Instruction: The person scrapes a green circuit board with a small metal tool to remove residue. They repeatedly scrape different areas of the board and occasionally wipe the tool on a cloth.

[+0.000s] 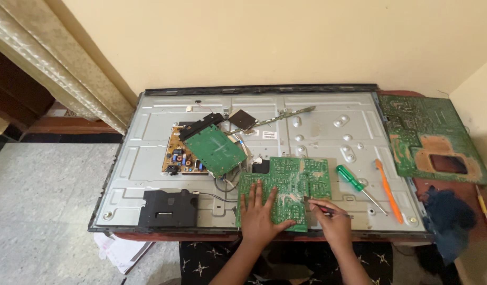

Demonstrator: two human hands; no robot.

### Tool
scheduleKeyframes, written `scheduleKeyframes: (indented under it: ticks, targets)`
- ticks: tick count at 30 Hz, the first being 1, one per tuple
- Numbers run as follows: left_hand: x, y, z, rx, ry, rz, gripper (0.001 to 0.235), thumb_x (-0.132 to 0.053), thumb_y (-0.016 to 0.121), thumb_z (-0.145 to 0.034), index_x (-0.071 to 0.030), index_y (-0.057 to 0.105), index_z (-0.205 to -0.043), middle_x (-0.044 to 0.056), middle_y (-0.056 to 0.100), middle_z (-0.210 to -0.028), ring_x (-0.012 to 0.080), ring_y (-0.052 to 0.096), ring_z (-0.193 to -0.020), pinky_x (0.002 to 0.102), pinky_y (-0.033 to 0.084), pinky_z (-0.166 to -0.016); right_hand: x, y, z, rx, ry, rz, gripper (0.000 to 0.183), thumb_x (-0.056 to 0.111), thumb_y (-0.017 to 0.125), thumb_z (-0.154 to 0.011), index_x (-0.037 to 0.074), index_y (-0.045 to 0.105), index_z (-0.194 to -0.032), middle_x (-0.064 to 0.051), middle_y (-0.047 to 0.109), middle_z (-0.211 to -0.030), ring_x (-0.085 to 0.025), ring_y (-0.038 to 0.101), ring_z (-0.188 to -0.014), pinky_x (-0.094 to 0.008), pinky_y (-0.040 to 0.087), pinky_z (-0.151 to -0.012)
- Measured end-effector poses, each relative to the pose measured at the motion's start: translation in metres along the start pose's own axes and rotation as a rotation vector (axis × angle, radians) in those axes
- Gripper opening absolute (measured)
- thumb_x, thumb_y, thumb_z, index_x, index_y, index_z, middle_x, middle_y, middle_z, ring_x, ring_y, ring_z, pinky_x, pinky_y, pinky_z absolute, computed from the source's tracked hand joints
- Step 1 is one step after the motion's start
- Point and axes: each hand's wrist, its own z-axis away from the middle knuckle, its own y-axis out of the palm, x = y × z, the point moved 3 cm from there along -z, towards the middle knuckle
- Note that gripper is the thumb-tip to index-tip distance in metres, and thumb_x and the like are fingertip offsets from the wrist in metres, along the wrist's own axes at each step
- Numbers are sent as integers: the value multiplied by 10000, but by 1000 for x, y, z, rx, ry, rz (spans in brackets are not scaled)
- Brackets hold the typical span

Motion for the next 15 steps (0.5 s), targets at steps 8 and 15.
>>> scheduleKeyframes:
  ticks: [8,15]
  targets:
    - [-4,-4,-4,49,44,-26,1190,-873,647,-680,-134,359,-1567,160,146,-1694,322,122,-1560,620,109,-1204,4,13,-6,-57,-53,73,114,82,830,-805,53,830,-915,-63,815,-895,-112,725,-761,-248,563,-723]
    - [0,3,-4,-15,111,-32,1172,-895,584,-730,-87,375,-1552,159,190,-1674,314,156,-1539,627,130,-1186,26,14,2,-23,-185,158,102,92,813,-778,73,809,-878,-51,787,-877,-114,731,-740,-249,568,-679]
